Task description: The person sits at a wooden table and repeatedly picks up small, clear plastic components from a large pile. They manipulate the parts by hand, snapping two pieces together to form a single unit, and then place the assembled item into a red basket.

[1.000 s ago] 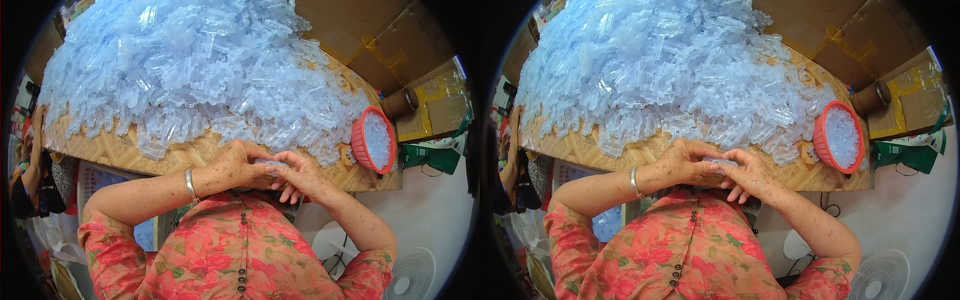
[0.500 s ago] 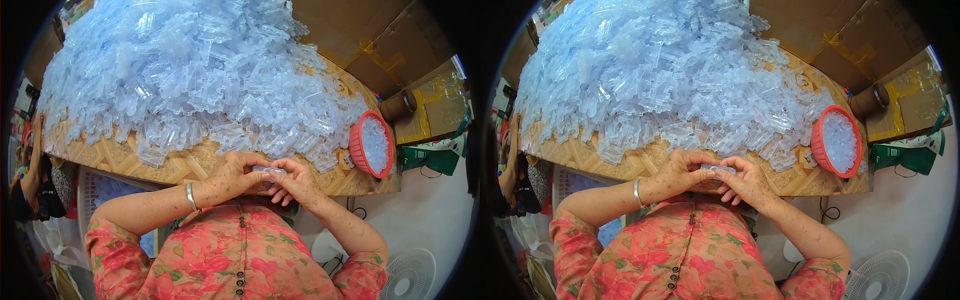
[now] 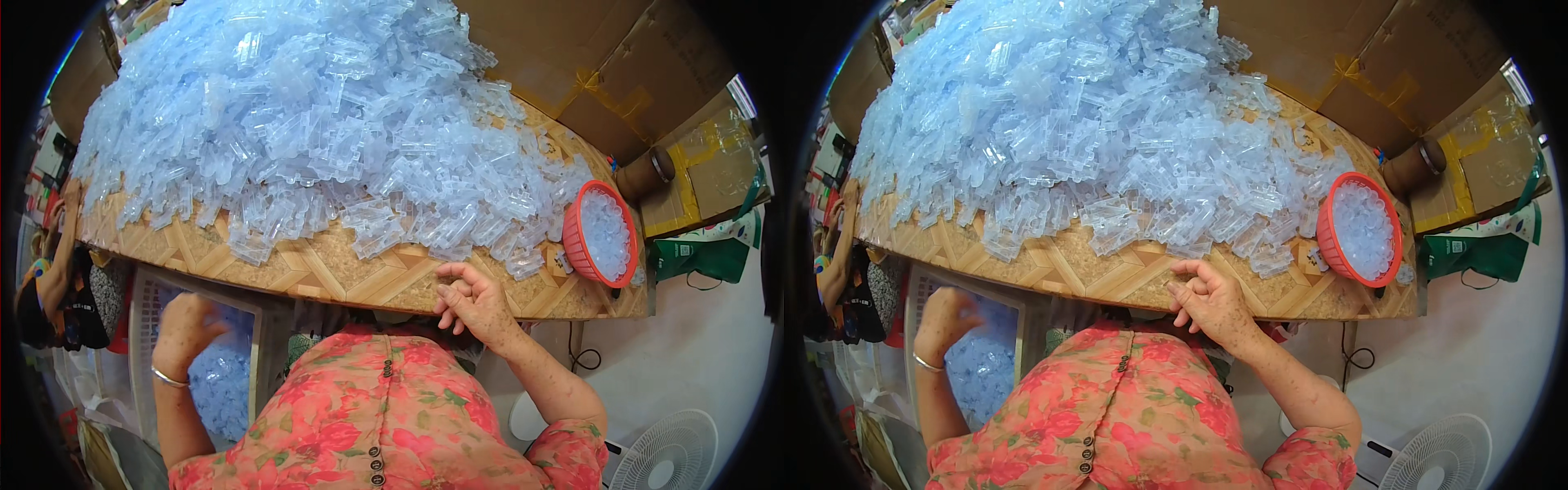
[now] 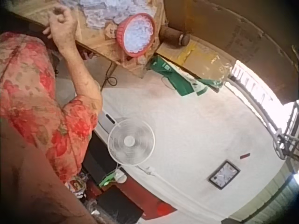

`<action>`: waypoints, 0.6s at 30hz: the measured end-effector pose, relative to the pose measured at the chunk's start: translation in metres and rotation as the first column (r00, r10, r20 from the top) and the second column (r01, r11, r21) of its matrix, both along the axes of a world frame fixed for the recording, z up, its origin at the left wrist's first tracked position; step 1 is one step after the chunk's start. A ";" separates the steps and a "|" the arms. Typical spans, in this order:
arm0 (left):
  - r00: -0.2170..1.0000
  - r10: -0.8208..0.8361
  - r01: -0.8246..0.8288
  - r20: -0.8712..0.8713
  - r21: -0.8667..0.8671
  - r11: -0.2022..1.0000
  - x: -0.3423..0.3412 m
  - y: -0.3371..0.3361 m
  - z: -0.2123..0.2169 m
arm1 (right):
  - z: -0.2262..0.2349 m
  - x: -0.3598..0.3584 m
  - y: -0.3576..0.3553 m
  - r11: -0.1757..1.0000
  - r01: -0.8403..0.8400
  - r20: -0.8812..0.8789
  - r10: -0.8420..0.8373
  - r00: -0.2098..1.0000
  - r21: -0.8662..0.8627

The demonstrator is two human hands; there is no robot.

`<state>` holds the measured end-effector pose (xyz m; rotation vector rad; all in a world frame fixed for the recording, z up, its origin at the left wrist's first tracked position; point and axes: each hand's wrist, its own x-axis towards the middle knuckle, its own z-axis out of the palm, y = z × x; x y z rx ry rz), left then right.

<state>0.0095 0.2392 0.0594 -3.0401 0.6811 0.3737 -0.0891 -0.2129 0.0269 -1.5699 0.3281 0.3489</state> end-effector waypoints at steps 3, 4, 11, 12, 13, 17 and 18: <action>0.947 0.310 -0.261 -0.079 0.368 0.892 -0.027 0.059 -0.002 | 0.001 0.003 0.003 1.000 -0.023 0.002 0.023 1.000 0.009; 0.929 0.351 -0.287 -0.115 0.374 0.882 -0.032 0.067 0.003 | 0.000 0.006 0.003 0.999 -0.031 0.001 0.031 1.000 0.021; 0.997 -0.072 0.063 0.019 -0.737 0.673 -0.007 -0.090 0.001 | 0.004 0.006 -0.001 0.999 -0.021 -0.070 0.023 0.997 0.033; 0.993 -0.114 0.087 0.024 -0.810 0.581 -0.004 -0.116 -0.005 | 0.008 0.007 -0.001 0.999 -0.022 -0.080 0.025 0.996 0.039; 0.988 -0.148 0.104 0.036 -0.868 0.485 -0.001 -0.139 -0.010 | 0.014 0.012 -0.001 0.999 -0.032 -0.006 0.031 0.999 -0.027; 0.951 -0.265 0.241 0.158 -0.917 0.318 0.011 -0.216 -0.027 | 0.053 0.053 -0.016 0.971 0.168 0.367 -0.096 0.925 -0.170; 0.944 -0.289 0.240 0.160 -0.933 0.267 0.013 -0.227 -0.031 | 0.056 0.075 -0.026 0.927 0.261 0.448 -0.120 0.886 -0.268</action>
